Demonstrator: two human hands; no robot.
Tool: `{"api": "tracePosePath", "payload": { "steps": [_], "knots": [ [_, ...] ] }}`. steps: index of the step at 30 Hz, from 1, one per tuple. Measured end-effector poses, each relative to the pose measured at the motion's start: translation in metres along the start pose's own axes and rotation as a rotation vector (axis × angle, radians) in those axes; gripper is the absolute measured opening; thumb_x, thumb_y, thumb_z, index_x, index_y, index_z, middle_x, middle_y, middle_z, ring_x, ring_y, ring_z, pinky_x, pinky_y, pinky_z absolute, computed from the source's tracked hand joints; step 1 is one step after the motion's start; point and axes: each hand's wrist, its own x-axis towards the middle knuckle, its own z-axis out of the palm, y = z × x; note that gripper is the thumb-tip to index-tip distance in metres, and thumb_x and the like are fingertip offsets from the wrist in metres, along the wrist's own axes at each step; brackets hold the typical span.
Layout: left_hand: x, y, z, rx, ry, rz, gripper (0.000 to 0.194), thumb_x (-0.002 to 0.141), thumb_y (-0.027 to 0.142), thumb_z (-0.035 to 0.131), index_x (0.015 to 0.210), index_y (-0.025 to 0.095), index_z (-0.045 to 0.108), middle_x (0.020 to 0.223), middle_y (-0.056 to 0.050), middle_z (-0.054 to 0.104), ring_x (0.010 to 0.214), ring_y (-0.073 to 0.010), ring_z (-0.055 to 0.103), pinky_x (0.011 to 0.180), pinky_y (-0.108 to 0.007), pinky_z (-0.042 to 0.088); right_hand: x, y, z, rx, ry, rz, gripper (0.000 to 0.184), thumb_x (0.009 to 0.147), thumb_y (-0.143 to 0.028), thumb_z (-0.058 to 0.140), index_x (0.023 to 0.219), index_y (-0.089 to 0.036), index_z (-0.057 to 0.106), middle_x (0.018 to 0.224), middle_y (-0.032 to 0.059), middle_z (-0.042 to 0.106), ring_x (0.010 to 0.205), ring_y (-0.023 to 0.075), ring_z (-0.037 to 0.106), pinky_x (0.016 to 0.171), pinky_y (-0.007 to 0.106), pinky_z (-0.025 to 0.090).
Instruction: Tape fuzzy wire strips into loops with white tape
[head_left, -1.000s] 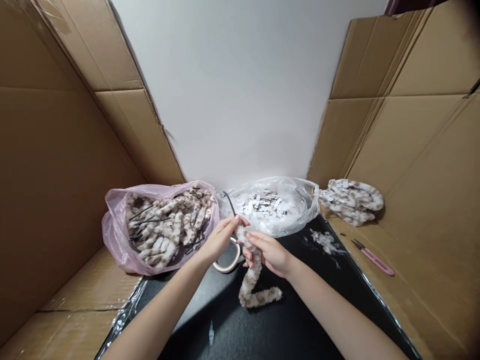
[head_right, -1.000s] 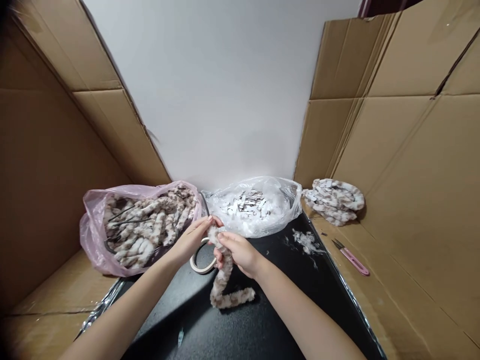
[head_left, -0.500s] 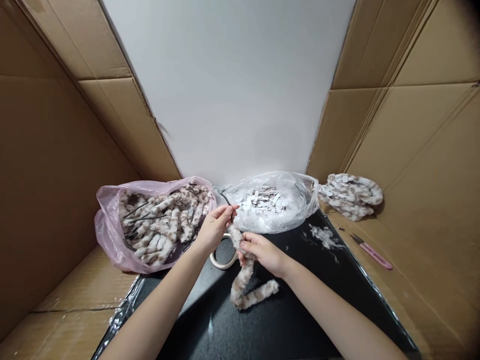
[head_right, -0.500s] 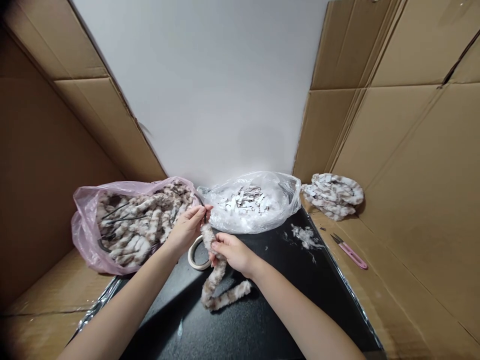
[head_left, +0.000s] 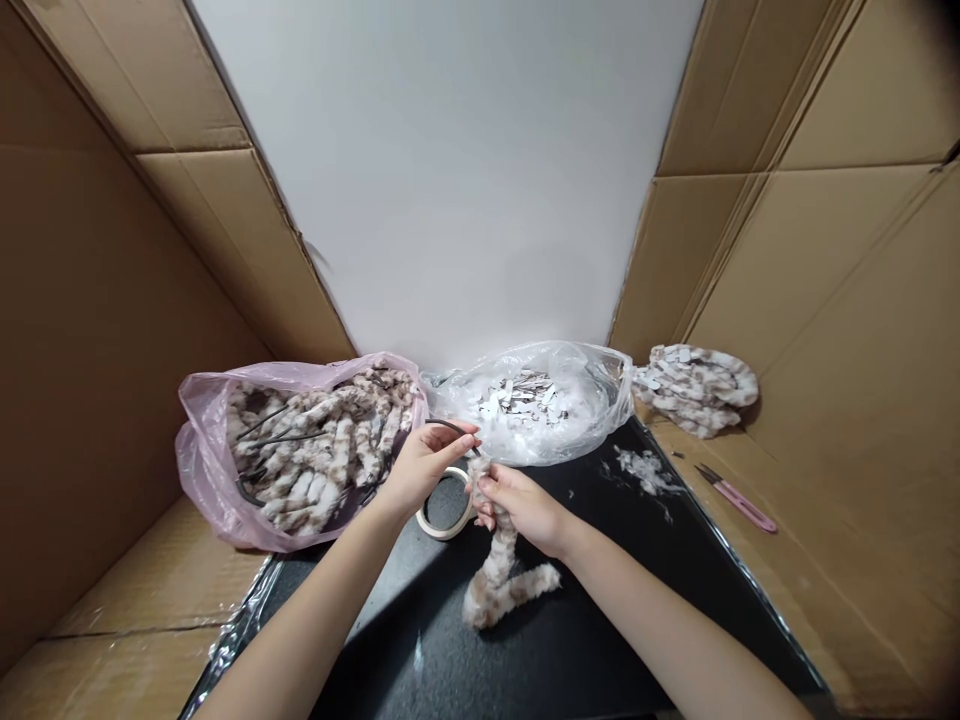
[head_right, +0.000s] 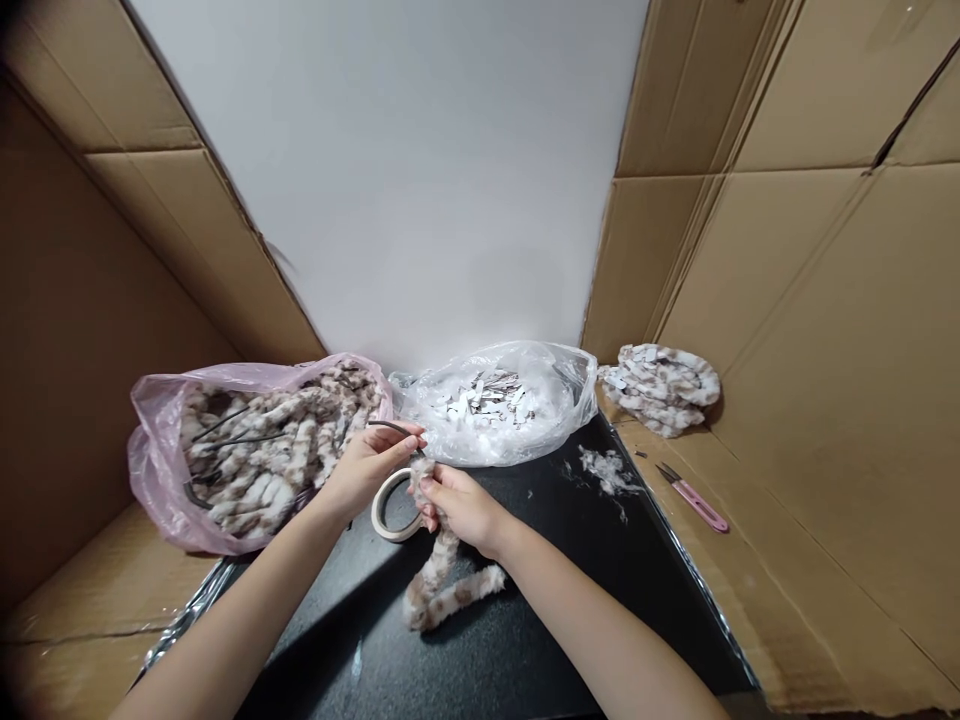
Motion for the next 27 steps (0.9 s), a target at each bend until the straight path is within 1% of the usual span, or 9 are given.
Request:
{"api": "tracePosePath", "payload": {
  "steps": [2,5,10,12,18,21,24,27],
  "knots": [
    [-0.001,-0.001,-0.001,0.017,-0.008,0.005,0.032,0.063,0.041,0.081,0.081,0.015,0.074,0.072,-0.003,0.070,0.060,-0.0119,0.057,0.055,-0.021,0.042,-0.001,0.000,0.000,-0.014,-0.004,0.018,0.050,0.067,-0.061,0.071,0.081,-0.016,0.054,0.055,-0.0080,0.042,0.049,0.0067,0.038,0.056,0.025,0.032],
    [-0.001,-0.001,-0.004,0.049,-0.025,0.005,0.031,0.063,0.040,0.081,0.079,0.015,0.074,0.073,-0.004,0.070,0.064,-0.0129,0.059,0.058,-0.021,0.044,-0.002,-0.001,-0.001,-0.030,-0.004,0.041,0.050,0.067,-0.062,0.070,0.079,-0.017,0.053,0.053,-0.0093,0.040,0.047,0.0063,0.036,0.057,0.026,0.033],
    [0.000,-0.002,-0.010,0.107,-0.029,0.001,0.026,0.066,0.037,0.080,0.072,0.012,0.073,0.091,-0.008,0.072,0.070,-0.0130,0.060,0.061,-0.020,0.046,-0.001,-0.003,-0.003,-0.053,0.005,0.065,0.049,0.070,-0.062,0.067,0.078,-0.016,0.053,0.051,-0.0100,0.038,0.046,0.0059,0.035,0.058,0.026,0.033],
    [-0.001,-0.002,-0.011,0.121,-0.024,0.002,0.025,0.067,0.036,0.080,0.072,0.012,0.074,0.093,-0.007,0.072,0.069,-0.0124,0.060,0.060,-0.020,0.045,0.000,-0.002,-0.003,-0.060,0.007,0.074,0.050,0.069,-0.064,0.067,0.078,-0.016,0.053,0.049,-0.0107,0.037,0.045,0.0055,0.034,0.057,0.025,0.032],
    [-0.006,-0.002,-0.008,0.165,-0.044,-0.022,0.028,0.065,0.036,0.080,0.079,0.013,0.074,0.069,-0.003,0.069,0.061,-0.0121,0.058,0.057,-0.020,0.045,0.003,0.003,-0.002,-0.063,0.019,0.087,0.051,0.070,-0.066,0.064,0.074,-0.018,0.050,0.045,-0.0125,0.034,0.042,0.0048,0.028,0.059,0.026,0.035],
    [-0.008,-0.003,-0.007,0.181,-0.045,-0.009,0.028,0.066,0.036,0.080,0.079,0.012,0.073,0.064,-0.001,0.067,0.058,-0.0114,0.057,0.056,-0.020,0.043,0.003,0.003,-0.002,-0.066,0.019,0.087,0.050,0.070,-0.065,0.064,0.074,-0.018,0.049,0.045,-0.0124,0.034,0.042,0.0048,0.028,0.058,0.026,0.034],
    [-0.009,-0.008,-0.004,0.149,-0.061,-0.008,0.029,0.067,0.036,0.079,0.079,0.012,0.071,0.061,-0.001,0.065,0.056,-0.0113,0.056,0.053,-0.020,0.042,0.004,0.000,-0.003,-0.069,0.019,0.074,0.050,0.070,-0.065,0.065,0.074,-0.017,0.049,0.047,-0.0115,0.034,0.045,0.0050,0.027,0.055,0.024,0.030],
    [-0.009,-0.013,0.001,0.075,-0.079,-0.028,0.036,0.066,0.039,0.079,0.087,0.012,0.067,0.059,0.001,0.064,0.053,-0.0121,0.057,0.054,-0.022,0.045,0.004,-0.002,-0.003,-0.070,0.018,0.060,0.050,0.069,-0.064,0.066,0.074,-0.017,0.050,0.050,-0.0105,0.035,0.047,0.0053,0.027,0.055,0.023,0.028]
  ]
}}
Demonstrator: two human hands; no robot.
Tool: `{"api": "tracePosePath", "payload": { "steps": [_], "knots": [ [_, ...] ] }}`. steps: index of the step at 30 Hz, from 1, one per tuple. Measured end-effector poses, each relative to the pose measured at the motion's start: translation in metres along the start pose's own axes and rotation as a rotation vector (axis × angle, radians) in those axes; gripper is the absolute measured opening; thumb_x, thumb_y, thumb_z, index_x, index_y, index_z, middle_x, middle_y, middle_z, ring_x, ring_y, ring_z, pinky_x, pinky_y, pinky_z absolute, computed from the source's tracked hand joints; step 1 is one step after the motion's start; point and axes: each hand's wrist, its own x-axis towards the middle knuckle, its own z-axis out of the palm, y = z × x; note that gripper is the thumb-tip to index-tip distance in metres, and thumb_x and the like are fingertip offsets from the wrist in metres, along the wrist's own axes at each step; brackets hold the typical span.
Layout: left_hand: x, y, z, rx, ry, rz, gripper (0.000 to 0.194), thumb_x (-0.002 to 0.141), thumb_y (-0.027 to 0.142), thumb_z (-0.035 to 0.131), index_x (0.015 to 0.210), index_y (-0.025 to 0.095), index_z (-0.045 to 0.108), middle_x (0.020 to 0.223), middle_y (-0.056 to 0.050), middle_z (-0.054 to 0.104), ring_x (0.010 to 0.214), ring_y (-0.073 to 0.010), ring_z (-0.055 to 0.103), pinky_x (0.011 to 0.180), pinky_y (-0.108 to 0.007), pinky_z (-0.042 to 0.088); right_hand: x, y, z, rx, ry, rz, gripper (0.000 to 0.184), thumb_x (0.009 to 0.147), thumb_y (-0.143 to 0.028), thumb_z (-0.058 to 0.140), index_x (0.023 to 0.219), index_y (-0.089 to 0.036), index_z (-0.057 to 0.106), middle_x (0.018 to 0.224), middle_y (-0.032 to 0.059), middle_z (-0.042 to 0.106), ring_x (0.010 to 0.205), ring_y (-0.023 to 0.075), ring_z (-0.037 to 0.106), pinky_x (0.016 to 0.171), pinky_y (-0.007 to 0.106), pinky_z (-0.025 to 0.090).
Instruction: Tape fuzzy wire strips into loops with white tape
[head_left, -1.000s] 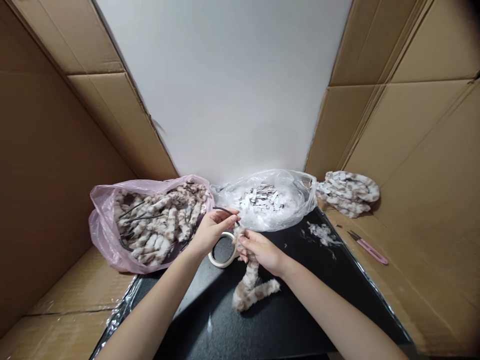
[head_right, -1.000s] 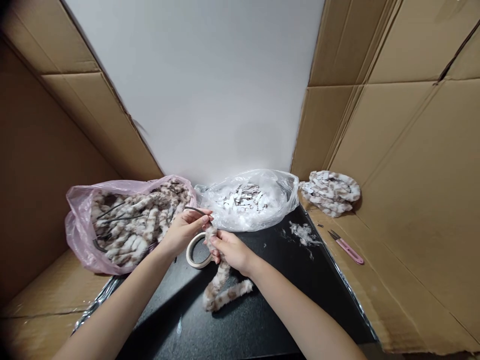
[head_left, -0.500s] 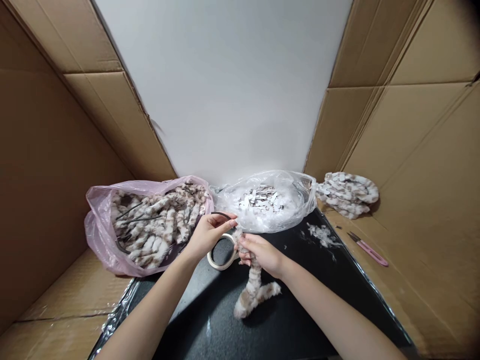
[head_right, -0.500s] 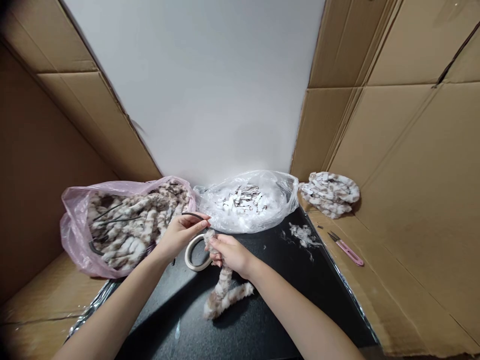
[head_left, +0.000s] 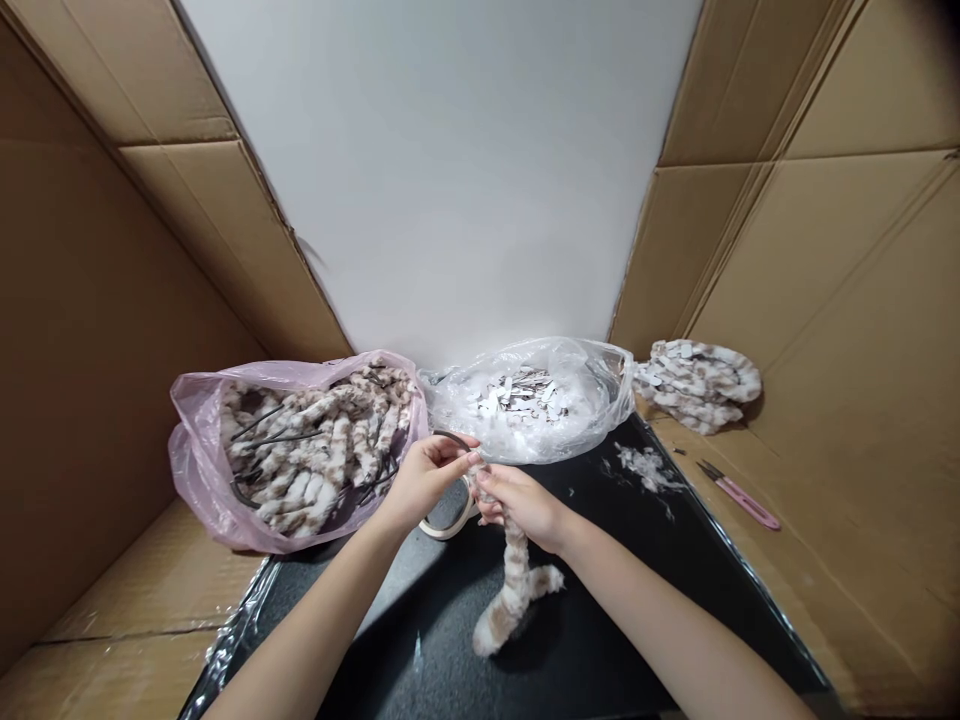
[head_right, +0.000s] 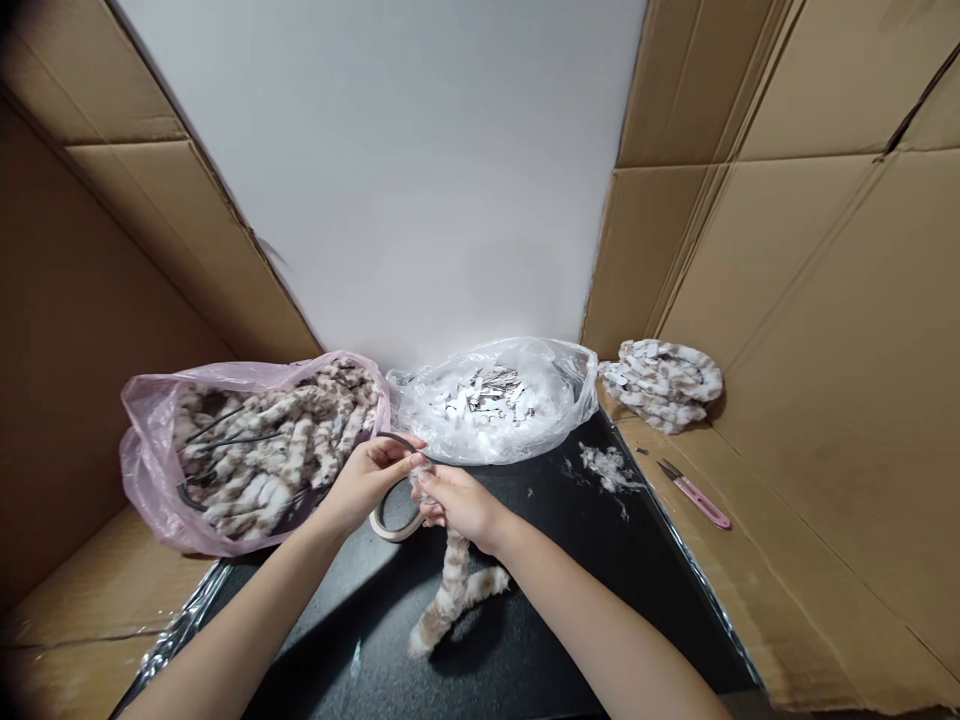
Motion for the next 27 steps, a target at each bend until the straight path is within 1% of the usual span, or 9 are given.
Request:
{"api": "tracePosePath", "payload": {
  "steps": [2,4,6,8,11,13,16,20,27],
  "knots": [
    [0.000,-0.001,0.001,-0.035,-0.001,-0.002,0.044,0.067,0.043,0.078,0.096,0.013,0.064,0.057,0.003,0.062,0.050,-0.0125,0.058,0.054,-0.024,0.047,0.000,-0.001,-0.001,0.000,-0.001,-0.006,0.049,0.070,-0.063,0.066,0.074,-0.017,0.050,0.051,-0.0101,0.034,0.048,0.0056,0.028,0.055,0.023,0.028],
    [0.000,0.002,-0.001,-0.029,0.037,0.024,0.043,0.071,0.045,0.074,0.098,0.014,0.064,0.060,0.001,0.064,0.054,-0.0135,0.060,0.057,-0.025,0.049,0.000,0.000,-0.002,-0.001,0.001,-0.011,0.048,0.071,-0.062,0.066,0.074,-0.017,0.050,0.051,-0.0101,0.034,0.049,0.0058,0.027,0.056,0.024,0.029],
    [0.001,0.007,-0.007,0.044,0.098,0.075,0.035,0.074,0.046,0.071,0.089,0.014,0.067,0.070,-0.003,0.069,0.065,-0.0147,0.063,0.062,-0.024,0.049,0.000,0.000,-0.003,-0.003,0.002,-0.011,0.048,0.071,-0.063,0.065,0.074,-0.017,0.050,0.051,-0.0102,0.033,0.048,0.0058,0.026,0.057,0.024,0.030],
    [0.002,0.013,-0.014,0.157,0.111,0.098,0.030,0.074,0.043,0.071,0.081,0.014,0.070,0.076,-0.005,0.070,0.070,-0.0146,0.063,0.063,-0.022,0.049,-0.001,0.001,-0.004,-0.007,-0.001,-0.008,0.049,0.071,-0.064,0.064,0.074,-0.017,0.050,0.050,-0.0104,0.033,0.048,0.0058,0.026,0.058,0.025,0.030],
    [0.003,0.022,-0.023,0.283,-0.002,0.050,0.026,0.073,0.038,0.073,0.083,0.014,0.071,0.072,-0.003,0.069,0.058,-0.0118,0.057,0.054,-0.020,0.045,-0.001,0.000,-0.005,-0.016,-0.008,-0.002,0.049,0.070,-0.064,0.064,0.074,-0.017,0.050,0.050,-0.0104,0.033,0.048,0.0058,0.026,0.058,0.025,0.030],
    [0.002,0.025,-0.027,0.347,-0.082,0.027,0.024,0.074,0.036,0.072,0.082,0.014,0.072,0.070,-0.003,0.067,0.055,-0.0107,0.054,0.050,-0.020,0.043,-0.002,-0.001,-0.006,-0.024,-0.013,0.000,0.050,0.070,-0.065,0.064,0.074,-0.017,0.050,0.051,-0.0103,0.033,0.048,0.0058,0.027,0.058,0.024,0.030],
    [0.001,0.027,-0.028,0.411,-0.137,0.038,0.022,0.077,0.035,0.068,0.078,0.013,0.071,0.069,-0.003,0.066,0.058,-0.0113,0.054,0.052,-0.020,0.043,-0.003,-0.002,-0.007,-0.042,-0.018,0.002,0.051,0.070,-0.066,0.063,0.074,-0.017,0.050,0.051,-0.0103,0.032,0.048,0.0057,0.027,0.058,0.024,0.030],
    [-0.001,0.027,-0.025,0.447,-0.222,0.039,0.025,0.081,0.036,0.065,0.078,0.012,0.069,0.069,-0.004,0.067,0.059,-0.0116,0.053,0.054,-0.020,0.042,-0.003,-0.003,-0.008,-0.074,-0.021,0.010,0.052,0.069,-0.067,0.062,0.076,-0.018,0.049,0.051,-0.0108,0.032,0.048,0.0057,0.026,0.059,0.025,0.032],
    [0.000,0.034,-0.022,0.551,-0.229,0.115,0.024,0.084,0.037,0.059,0.077,0.014,0.065,0.069,-0.001,0.061,0.065,-0.0131,0.052,0.056,-0.020,0.040,-0.009,-0.008,-0.012,-0.152,-0.083,0.055,0.051,0.071,-0.067,0.061,0.075,-0.017,0.051,0.050,-0.0112,0.031,0.049,0.0062,0.026,0.059,0.024,0.031]
  ]
}}
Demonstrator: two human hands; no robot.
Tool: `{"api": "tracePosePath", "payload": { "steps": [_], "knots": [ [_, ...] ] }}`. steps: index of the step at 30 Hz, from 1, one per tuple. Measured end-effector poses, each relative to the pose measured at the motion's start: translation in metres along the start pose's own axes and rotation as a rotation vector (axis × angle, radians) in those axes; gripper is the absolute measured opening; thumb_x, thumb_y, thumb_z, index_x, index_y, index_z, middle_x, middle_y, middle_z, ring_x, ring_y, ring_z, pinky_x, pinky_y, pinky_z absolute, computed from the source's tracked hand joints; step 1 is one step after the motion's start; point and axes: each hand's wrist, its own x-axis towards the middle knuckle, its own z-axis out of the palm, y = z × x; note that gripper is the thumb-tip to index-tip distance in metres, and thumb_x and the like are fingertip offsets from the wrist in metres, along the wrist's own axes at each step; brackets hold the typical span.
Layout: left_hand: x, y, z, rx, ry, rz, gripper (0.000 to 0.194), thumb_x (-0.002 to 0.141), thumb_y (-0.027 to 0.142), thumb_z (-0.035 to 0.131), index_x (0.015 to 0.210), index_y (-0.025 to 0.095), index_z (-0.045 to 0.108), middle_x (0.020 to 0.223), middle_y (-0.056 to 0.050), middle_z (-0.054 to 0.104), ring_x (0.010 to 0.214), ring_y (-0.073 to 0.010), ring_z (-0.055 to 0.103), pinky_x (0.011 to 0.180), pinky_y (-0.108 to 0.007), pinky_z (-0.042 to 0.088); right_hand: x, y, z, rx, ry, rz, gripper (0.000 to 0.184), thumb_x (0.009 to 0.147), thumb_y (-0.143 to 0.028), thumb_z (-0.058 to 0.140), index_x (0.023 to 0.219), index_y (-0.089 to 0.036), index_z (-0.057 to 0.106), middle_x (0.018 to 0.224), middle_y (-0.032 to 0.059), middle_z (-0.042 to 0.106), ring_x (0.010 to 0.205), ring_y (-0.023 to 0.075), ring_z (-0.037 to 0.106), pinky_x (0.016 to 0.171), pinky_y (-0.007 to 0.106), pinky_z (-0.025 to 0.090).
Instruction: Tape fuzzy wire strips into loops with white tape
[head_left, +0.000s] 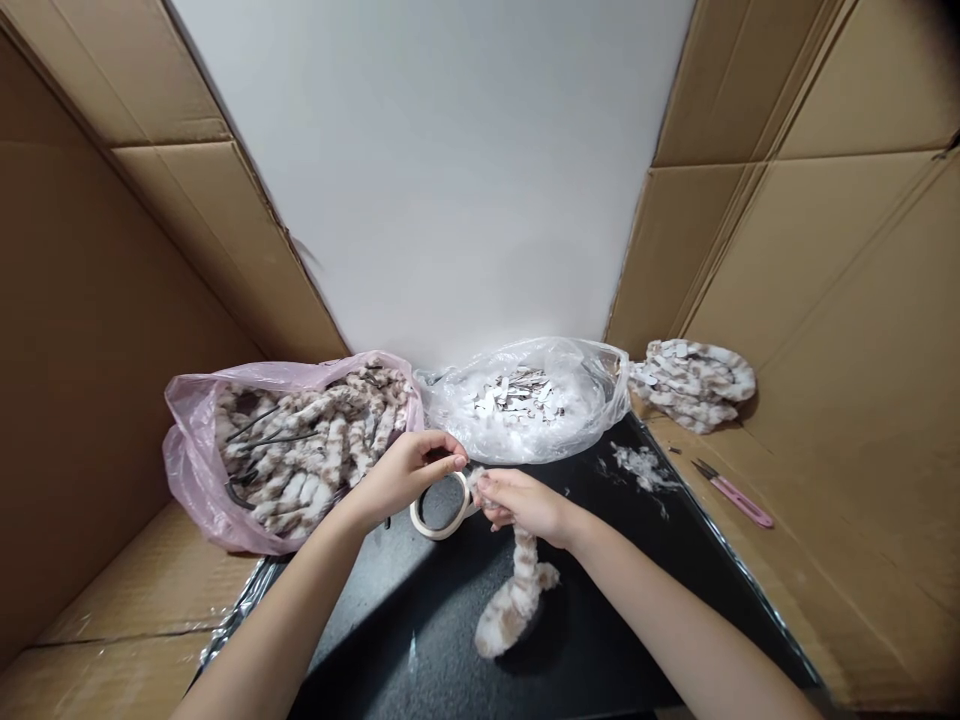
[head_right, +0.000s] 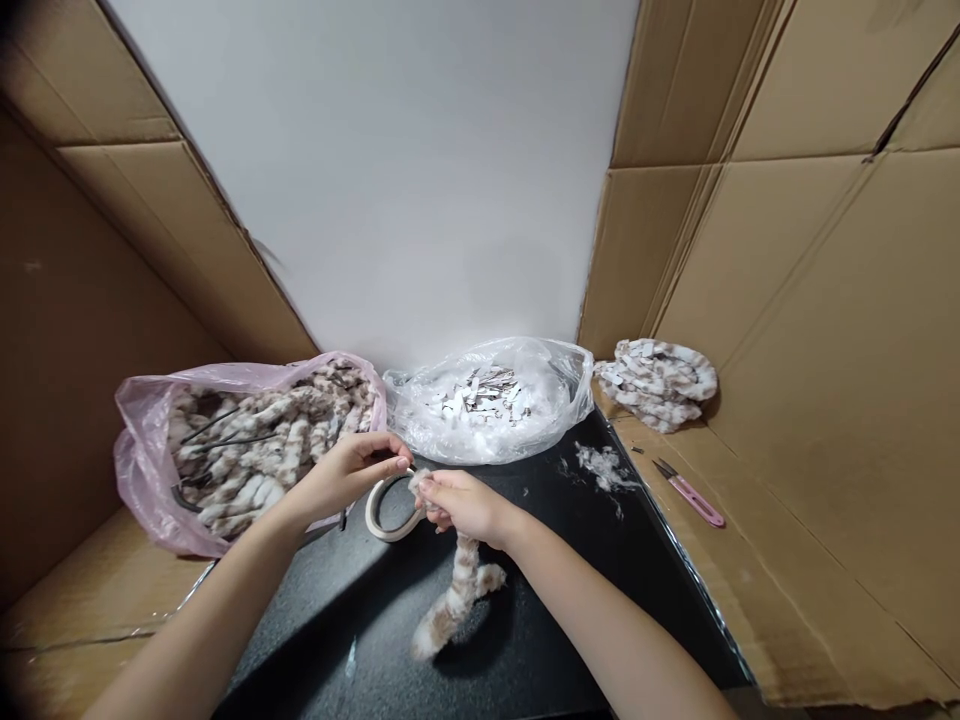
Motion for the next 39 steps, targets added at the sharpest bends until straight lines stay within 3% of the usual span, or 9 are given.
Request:
{"api": "tracePosePath", "payload": {
  "steps": [8,17,27,32,35,39],
  "knots": [
    [0.000,0.007,-0.002,0.025,-0.108,0.046,0.024,0.085,0.037,0.057,0.078,0.015,0.065,0.073,-0.003,0.063,0.069,-0.0155,0.055,0.061,-0.022,0.043,-0.004,-0.002,0.000,-0.034,-0.053,0.042,0.050,0.072,-0.066,0.062,0.074,-0.017,0.051,0.052,-0.0104,0.030,0.051,0.0068,0.027,0.058,0.024,0.029],
    [0.002,-0.004,0.001,0.050,-0.134,0.043,0.025,0.087,0.038,0.056,0.078,0.015,0.064,0.072,-0.001,0.062,0.068,-0.0142,0.052,0.060,-0.021,0.041,-0.004,0.003,-0.001,-0.029,-0.059,0.038,0.052,0.072,-0.068,0.061,0.074,-0.016,0.051,0.051,-0.0105,0.031,0.051,0.0067,0.028,0.059,0.024,0.031],
    [0.000,-0.006,0.016,-0.101,-0.176,0.021,0.023,0.085,0.036,0.058,0.078,0.014,0.064,0.073,-0.003,0.066,0.069,-0.0158,0.058,0.064,-0.024,0.044,-0.001,0.004,-0.004,-0.007,-0.035,0.029,0.051,0.071,-0.066,0.062,0.076,-0.016,0.051,0.054,-0.0097,0.032,0.050,0.0059,0.026,0.059,0.024,0.032],
    [-0.002,-0.012,0.012,-0.158,-0.036,-0.002,0.025,0.084,0.038,0.060,0.089,0.014,0.066,0.079,-0.005,0.067,0.074,-0.0181,0.060,0.068,-0.027,0.048,-0.001,0.005,-0.007,0.008,0.016,0.013,0.048,0.075,-0.065,0.059,0.076,-0.017,0.049,0.052,-0.0105,0.030,0.048,0.0058,0.025,0.059,0.024,0.034],
    [-0.005,-0.014,0.004,-0.068,-0.023,-0.001,0.027,0.086,0.039,0.057,0.095,0.016,0.067,0.079,-0.004,0.065,0.072,-0.0169,0.058,0.063,-0.024,0.046,-0.001,0.005,-0.008,0.009,0.025,0.015,0.048,0.076,-0.064,0.059,0.076,-0.017,0.049,0.052,-0.0104,0.030,0.048,0.0058,0.024,0.059,0.024,0.034],
    [-0.006,-0.011,0.001,0.133,-0.104,0.048,0.029,0.091,0.037,0.048,0.084,0.016,0.067,0.071,-0.002,0.062,0.066,-0.0150,0.055,0.059,-0.022,0.041,-0.001,0.004,-0.008,0.009,0.015,0.029,0.048,0.075,-0.064,0.060,0.076,-0.017,0.050,0.052,-0.0104,0.030,0.048,0.0057,0.025,0.058,0.024,0.034]
  ]
}}
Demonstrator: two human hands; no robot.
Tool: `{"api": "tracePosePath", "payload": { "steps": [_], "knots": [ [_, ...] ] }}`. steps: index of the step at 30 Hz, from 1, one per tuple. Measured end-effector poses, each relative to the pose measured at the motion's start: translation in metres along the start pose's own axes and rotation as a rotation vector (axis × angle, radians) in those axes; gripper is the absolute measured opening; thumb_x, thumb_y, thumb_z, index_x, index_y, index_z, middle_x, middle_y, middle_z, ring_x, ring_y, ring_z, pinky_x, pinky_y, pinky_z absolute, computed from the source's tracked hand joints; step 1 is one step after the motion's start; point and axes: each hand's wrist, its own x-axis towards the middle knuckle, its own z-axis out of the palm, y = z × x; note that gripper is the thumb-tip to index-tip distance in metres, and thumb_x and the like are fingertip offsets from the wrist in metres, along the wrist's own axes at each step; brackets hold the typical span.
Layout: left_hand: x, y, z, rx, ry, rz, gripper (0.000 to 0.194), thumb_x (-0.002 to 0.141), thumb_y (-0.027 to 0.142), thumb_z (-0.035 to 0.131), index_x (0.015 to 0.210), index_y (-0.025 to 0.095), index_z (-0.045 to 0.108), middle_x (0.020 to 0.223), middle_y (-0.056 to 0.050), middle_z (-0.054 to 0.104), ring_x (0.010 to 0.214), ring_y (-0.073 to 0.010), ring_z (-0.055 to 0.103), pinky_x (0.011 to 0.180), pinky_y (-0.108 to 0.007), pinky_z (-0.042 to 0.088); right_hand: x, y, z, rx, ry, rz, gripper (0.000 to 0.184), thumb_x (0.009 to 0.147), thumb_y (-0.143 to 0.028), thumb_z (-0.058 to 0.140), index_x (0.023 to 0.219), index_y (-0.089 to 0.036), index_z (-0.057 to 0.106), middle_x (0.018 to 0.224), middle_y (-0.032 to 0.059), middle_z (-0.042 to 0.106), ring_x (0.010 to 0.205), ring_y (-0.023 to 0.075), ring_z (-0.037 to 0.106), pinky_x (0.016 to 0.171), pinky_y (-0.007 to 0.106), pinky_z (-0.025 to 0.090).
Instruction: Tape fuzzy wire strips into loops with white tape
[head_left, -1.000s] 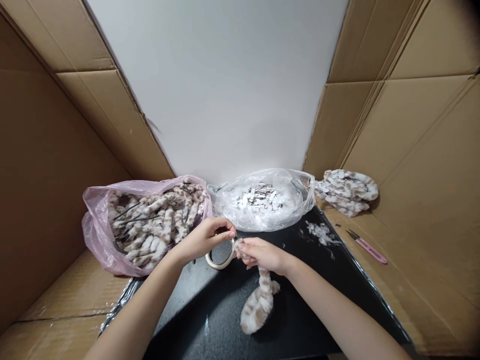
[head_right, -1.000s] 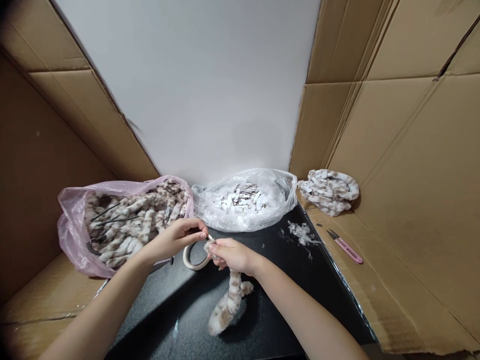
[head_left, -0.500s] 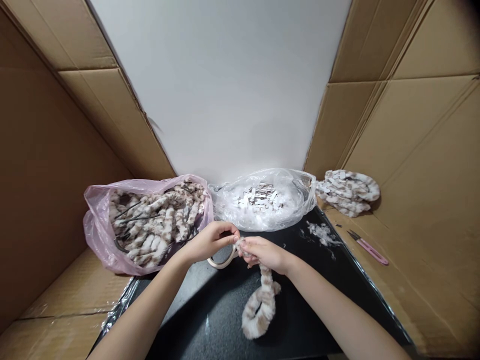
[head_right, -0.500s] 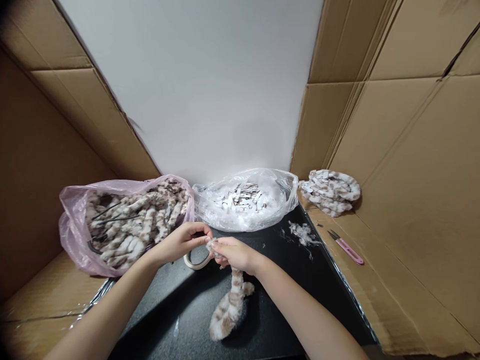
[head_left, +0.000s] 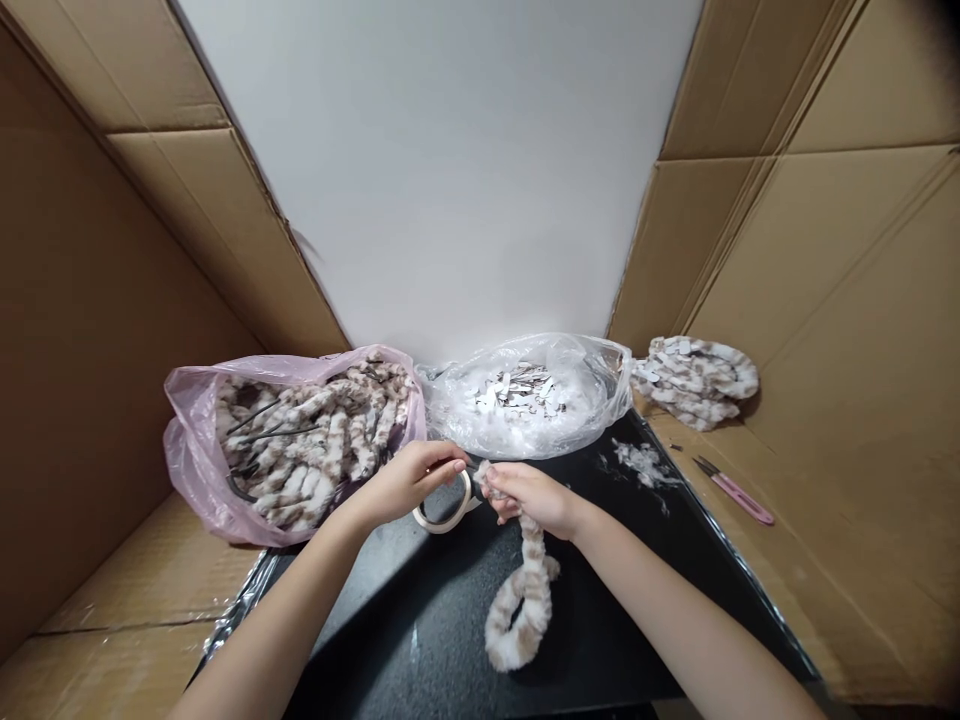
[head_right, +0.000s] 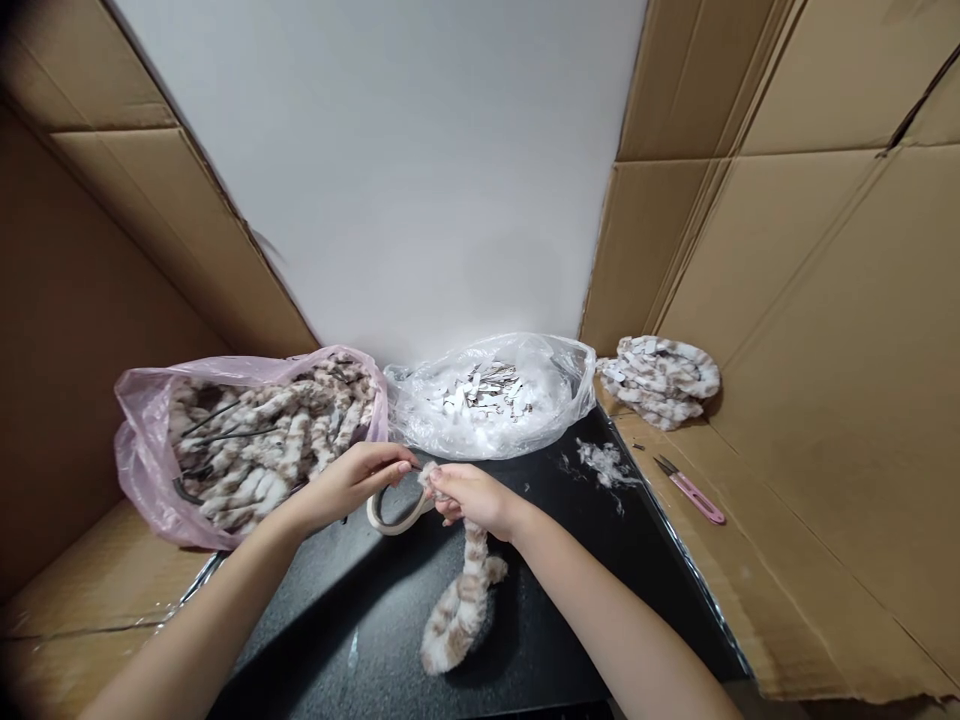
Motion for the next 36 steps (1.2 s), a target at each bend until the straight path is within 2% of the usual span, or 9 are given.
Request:
{"api": "tracePosePath", "payload": {
  "steps": [12,21,28,36],
  "knots": [
    [0.006,0.004,0.003,0.175,-0.027,0.211,0.026,0.094,0.027,0.043,0.086,0.017,0.066,0.079,-0.005,0.060,0.070,-0.0155,0.054,0.064,-0.024,0.041,0.001,0.004,-0.001,-0.008,-0.010,0.022,0.045,0.080,-0.061,0.057,0.075,-0.017,0.049,0.052,-0.0102,0.029,0.048,0.0058,0.026,0.058,0.022,0.034],
    [0.006,0.010,0.007,0.272,0.015,0.245,0.027,0.095,0.026,0.042,0.083,0.017,0.064,0.076,-0.005,0.057,0.071,-0.0167,0.055,0.065,-0.025,0.041,0.000,0.004,0.001,-0.013,-0.007,0.027,0.046,0.078,-0.063,0.056,0.076,-0.017,0.049,0.051,-0.0103,0.030,0.047,0.0061,0.025,0.058,0.023,0.035],
    [0.005,0.012,0.007,0.323,0.001,0.240,0.024,0.095,0.024,0.044,0.084,0.016,0.064,0.077,-0.005,0.057,0.072,-0.0169,0.055,0.066,-0.024,0.040,-0.002,0.002,0.002,-0.019,0.008,0.035,0.041,0.082,-0.057,0.054,0.076,-0.017,0.048,0.050,-0.0105,0.031,0.046,0.0059,0.024,0.058,0.023,0.035],
    [0.005,0.017,0.013,0.350,-0.045,0.240,0.023,0.094,0.020,0.046,0.080,0.016,0.063,0.076,-0.003,0.056,0.069,-0.0147,0.056,0.064,-0.022,0.042,-0.002,0.004,0.001,-0.009,-0.004,0.032,0.044,0.078,-0.061,0.057,0.075,-0.017,0.048,0.049,-0.0106,0.031,0.045,0.0054,0.025,0.057,0.023,0.034]
  ]
}}
